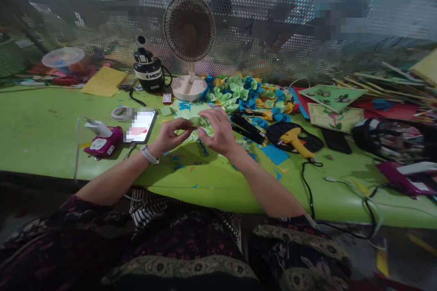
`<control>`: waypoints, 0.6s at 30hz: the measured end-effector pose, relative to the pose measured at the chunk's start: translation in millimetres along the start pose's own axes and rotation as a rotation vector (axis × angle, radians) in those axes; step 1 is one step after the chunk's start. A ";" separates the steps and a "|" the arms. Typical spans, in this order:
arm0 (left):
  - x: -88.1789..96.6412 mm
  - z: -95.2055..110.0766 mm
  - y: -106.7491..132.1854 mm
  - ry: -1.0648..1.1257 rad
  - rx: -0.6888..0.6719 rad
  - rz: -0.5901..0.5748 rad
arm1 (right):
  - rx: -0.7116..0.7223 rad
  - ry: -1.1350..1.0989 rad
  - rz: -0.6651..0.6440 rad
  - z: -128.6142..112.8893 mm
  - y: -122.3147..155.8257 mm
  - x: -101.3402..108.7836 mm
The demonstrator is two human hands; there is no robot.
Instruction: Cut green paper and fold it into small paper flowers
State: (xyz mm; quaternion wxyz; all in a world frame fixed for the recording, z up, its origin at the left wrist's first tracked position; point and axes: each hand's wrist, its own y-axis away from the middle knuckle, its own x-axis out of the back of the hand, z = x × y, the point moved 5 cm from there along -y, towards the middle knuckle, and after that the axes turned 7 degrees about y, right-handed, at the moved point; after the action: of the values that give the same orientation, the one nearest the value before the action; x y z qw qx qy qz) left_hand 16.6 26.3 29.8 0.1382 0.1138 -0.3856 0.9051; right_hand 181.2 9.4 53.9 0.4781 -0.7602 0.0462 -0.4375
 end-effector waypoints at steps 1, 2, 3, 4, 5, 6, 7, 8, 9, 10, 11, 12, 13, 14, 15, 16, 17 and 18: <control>0.1 -2.0 0.1 0.024 0.027 0.007 | -0.002 0.001 0.024 -0.6 -0.9 2.5; 0.1 -4.3 0.2 0.051 0.054 0.015 | -0.010 0.004 0.056 -0.9 -1.8 5.3; 0.0 -7.0 0.3 0.078 0.079 0.026 | -0.023 0.006 0.090 -0.6 -2.7 8.1; 0.1 -10.0 0.6 0.103 0.103 0.039 | -0.038 0.007 0.121 0.0 -3.5 10.3; 0.1 -13.2 0.9 0.127 0.123 0.053 | -0.053 0.006 0.142 0.8 -4.1 11.7; 0.2 -16.3 1.2 0.147 0.137 0.069 | -0.067 0.003 0.150 1.7 -4.5 12.0; 0.4 -19.1 1.5 0.166 0.146 0.084 | -0.077 -0.001 0.151 2.5 -4.8 11.7; 0.7 -21.3 1.7 0.183 0.149 0.096 | -0.085 -0.005 0.150 3.1 -4.9 10.9; 0.9 -22.9 1.9 0.198 0.150 0.103 | -0.090 -0.008 0.151 3.4 -4.8 10.2; 1.0 -23.9 2.0 0.210 0.151 0.104 | -0.092 -0.008 0.159 3.3 -4.6 9.7; 1.1 -24.2 2.0 0.220 0.152 0.099 | -0.090 -0.007 0.170 2.9 -4.3 9.5; 1.1 -24.1 2.0 0.228 0.155 0.089 | -0.083 -0.005 0.180 2.2 -3.9 9.4; 1.3 -23.4 1.9 0.235 0.155 0.080 | -0.070 -0.002 0.183 1.3 -3.7 9.0; 1.5 -22.5 1.8 0.240 0.155 0.072 | -0.054 0.000 0.178 0.3 -3.5 8.3; 1.7 -21.5 1.7 0.244 0.156 0.066 | -0.035 0.002 0.166 -0.5 -3.4 7.3; 1.9 -20.7 1.6 0.249 0.158 0.061 | -0.016 0.002 0.152 -1.1 -3.2 6.2; 2.0 -20.0 1.5 0.255 0.161 0.056 | 0.002 0.003 0.138 -1.3 -3.1 5.0; 1.9 -19.5 1.4 0.262 0.167 0.051 | 0.016 0.006 0.125 -1.1 -2.8 3.8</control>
State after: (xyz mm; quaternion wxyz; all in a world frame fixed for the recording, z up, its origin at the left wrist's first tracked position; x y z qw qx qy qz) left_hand 12.4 39.9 16.2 0.1546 -0.0041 -0.2902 0.9444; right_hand 181.7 8.2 58.6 0.5105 -0.7506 0.0918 -0.4093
